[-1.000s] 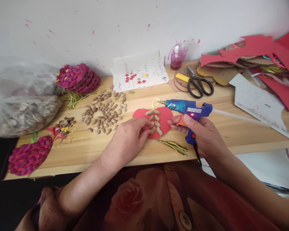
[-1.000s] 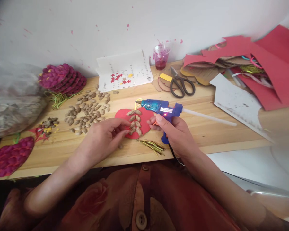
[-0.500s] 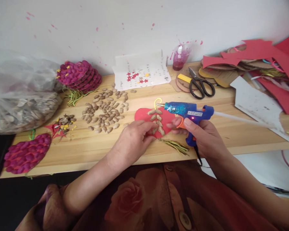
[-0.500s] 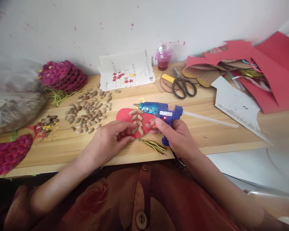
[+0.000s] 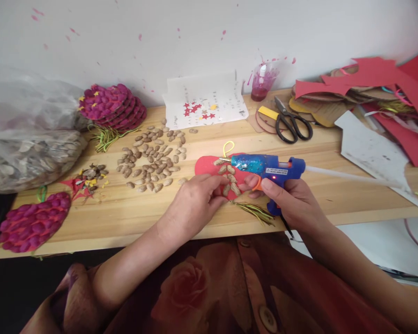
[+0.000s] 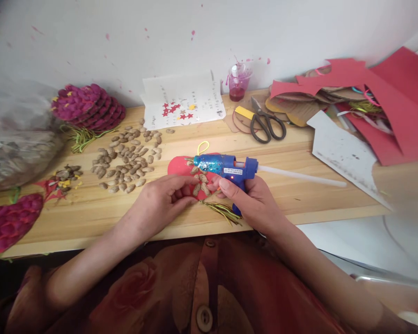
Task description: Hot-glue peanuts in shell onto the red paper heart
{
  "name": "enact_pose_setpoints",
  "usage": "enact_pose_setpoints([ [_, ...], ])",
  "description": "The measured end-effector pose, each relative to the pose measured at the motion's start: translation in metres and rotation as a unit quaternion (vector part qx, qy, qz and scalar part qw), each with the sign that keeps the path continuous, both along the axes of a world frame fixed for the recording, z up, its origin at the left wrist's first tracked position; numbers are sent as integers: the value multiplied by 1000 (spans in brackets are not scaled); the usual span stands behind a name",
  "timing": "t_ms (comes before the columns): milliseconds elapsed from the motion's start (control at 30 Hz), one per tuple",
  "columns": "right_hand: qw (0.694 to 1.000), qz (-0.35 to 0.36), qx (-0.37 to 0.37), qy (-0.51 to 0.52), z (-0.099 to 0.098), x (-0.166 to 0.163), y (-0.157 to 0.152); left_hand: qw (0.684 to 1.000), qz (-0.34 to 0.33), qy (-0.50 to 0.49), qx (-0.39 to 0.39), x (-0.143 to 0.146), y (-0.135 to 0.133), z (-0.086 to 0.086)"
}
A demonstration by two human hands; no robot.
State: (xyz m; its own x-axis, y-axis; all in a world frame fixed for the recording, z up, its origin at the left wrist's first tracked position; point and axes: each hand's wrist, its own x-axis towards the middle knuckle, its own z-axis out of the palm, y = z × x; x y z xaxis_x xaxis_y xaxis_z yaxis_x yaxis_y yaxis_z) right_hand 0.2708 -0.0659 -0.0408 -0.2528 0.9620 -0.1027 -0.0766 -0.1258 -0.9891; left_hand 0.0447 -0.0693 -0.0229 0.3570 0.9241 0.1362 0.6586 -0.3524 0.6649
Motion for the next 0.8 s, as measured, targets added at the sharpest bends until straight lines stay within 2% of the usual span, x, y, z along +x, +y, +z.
enact_pose_setpoints([
  [333,1000,22,7,1,4,-4,0,1000,-1,8,-1,-1,0,-3],
  [500,999,27,22,-34,2,-2,0,1000,-4,6,-6,0,1,-3],
  [800,1000,-1,0,-18,3,-5,2,1000,-1,21,7,-3,0,0],
])
